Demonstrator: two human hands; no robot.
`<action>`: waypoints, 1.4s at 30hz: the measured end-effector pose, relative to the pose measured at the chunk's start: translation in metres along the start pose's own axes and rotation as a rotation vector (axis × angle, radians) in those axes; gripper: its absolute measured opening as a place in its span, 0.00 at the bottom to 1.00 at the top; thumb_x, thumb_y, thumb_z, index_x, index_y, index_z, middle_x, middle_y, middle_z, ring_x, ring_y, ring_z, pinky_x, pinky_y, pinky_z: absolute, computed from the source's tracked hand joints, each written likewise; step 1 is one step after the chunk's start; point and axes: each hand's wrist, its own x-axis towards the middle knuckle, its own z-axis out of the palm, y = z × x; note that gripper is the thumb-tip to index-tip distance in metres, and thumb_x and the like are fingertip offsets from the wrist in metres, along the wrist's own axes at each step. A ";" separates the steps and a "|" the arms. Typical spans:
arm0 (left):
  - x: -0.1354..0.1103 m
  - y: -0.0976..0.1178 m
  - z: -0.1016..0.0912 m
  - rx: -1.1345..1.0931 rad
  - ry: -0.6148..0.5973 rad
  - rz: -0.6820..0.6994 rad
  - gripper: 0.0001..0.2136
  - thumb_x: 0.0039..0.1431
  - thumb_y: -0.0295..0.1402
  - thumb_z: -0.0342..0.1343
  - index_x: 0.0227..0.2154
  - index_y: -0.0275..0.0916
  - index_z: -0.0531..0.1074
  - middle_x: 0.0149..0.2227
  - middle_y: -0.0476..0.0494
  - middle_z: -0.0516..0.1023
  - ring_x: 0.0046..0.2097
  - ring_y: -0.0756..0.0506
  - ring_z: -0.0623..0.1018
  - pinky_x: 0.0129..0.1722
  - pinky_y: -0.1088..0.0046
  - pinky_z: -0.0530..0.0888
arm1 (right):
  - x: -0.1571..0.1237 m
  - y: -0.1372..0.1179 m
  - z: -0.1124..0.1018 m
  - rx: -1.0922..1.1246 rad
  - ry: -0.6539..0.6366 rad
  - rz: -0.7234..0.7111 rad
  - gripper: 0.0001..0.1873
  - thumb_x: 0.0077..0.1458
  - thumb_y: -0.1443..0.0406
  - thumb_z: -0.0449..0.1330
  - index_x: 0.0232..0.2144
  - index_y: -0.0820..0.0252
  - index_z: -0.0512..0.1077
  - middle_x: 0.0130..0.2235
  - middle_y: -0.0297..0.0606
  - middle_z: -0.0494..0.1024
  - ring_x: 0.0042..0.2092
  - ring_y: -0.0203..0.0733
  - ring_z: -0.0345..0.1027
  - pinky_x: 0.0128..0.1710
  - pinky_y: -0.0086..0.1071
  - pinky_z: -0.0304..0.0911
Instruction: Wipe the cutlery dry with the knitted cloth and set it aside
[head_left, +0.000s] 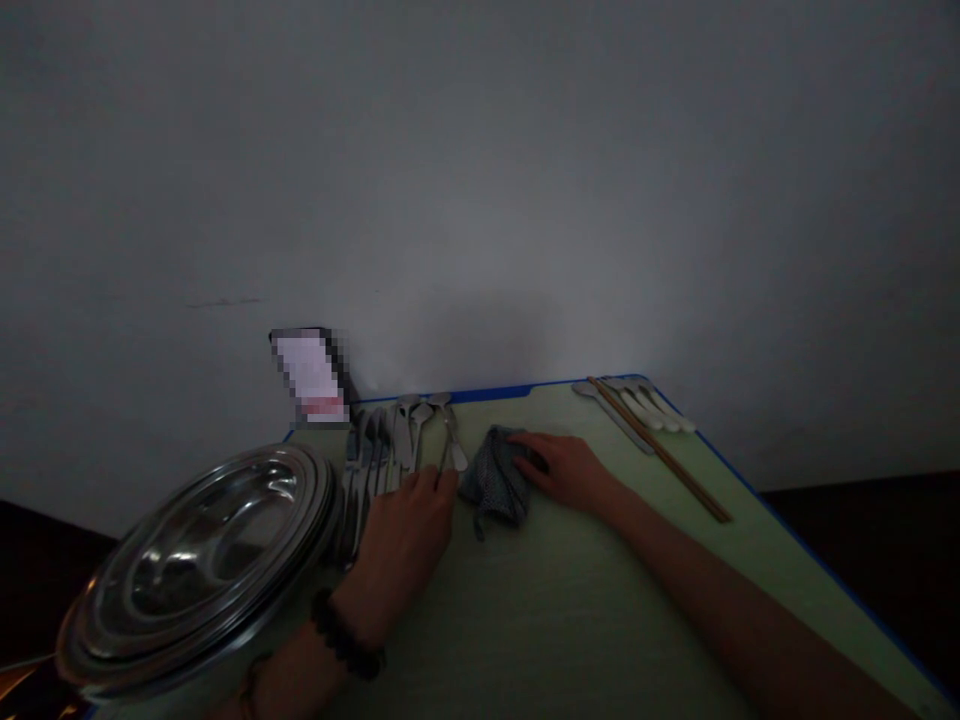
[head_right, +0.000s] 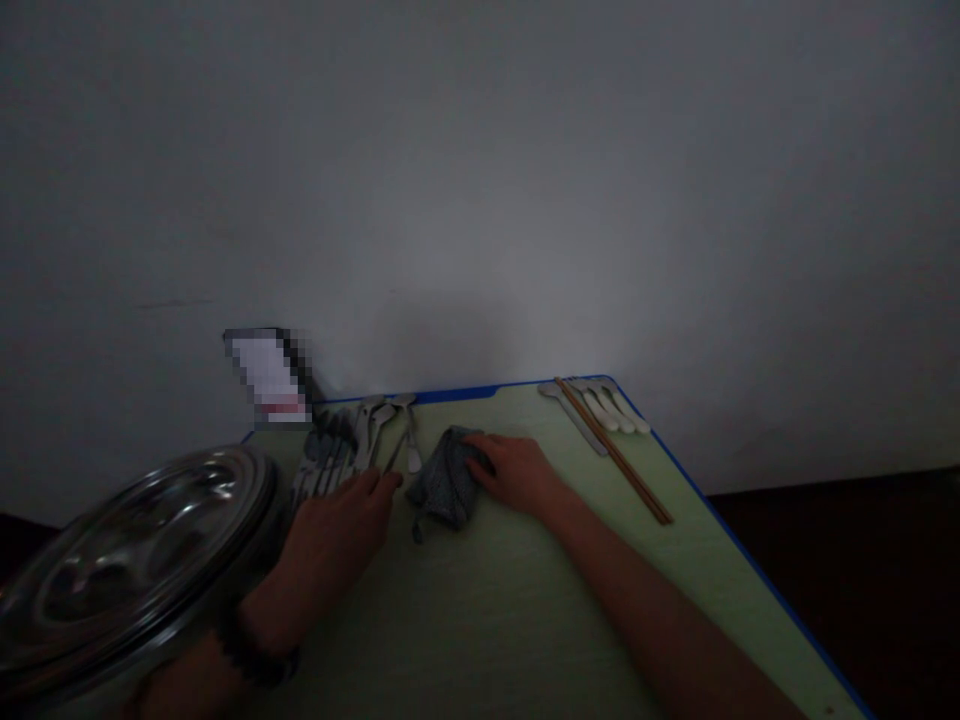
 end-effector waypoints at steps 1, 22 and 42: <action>-0.001 -0.001 -0.004 0.002 -0.012 -0.017 0.14 0.57 0.20 0.41 0.40 0.35 0.70 0.36 0.38 0.75 0.36 0.37 0.77 0.27 0.63 0.74 | 0.000 0.000 0.000 0.000 -0.001 -0.003 0.21 0.58 0.58 0.48 0.52 0.54 0.63 0.47 0.39 0.74 0.41 0.42 0.70 0.42 0.35 0.62; 0.007 0.000 0.029 -1.428 0.126 -0.291 0.10 0.59 0.36 0.40 0.36 0.39 0.64 0.23 0.53 0.62 0.23 0.51 0.66 0.21 0.78 0.62 | 0.000 -0.001 -0.005 0.050 0.075 0.000 0.14 0.45 0.66 0.54 0.38 0.61 0.63 0.39 0.42 0.69 0.41 0.44 0.62 0.43 0.37 0.58; 0.001 0.013 0.033 -1.690 0.112 -0.305 0.09 0.58 0.38 0.46 0.36 0.39 0.64 0.28 0.52 0.66 0.26 0.53 0.67 0.22 0.80 0.64 | 0.003 0.016 -0.008 0.384 0.248 0.232 0.09 0.51 0.63 0.49 0.32 0.60 0.67 0.29 0.36 0.71 0.32 0.40 0.65 0.34 0.32 0.59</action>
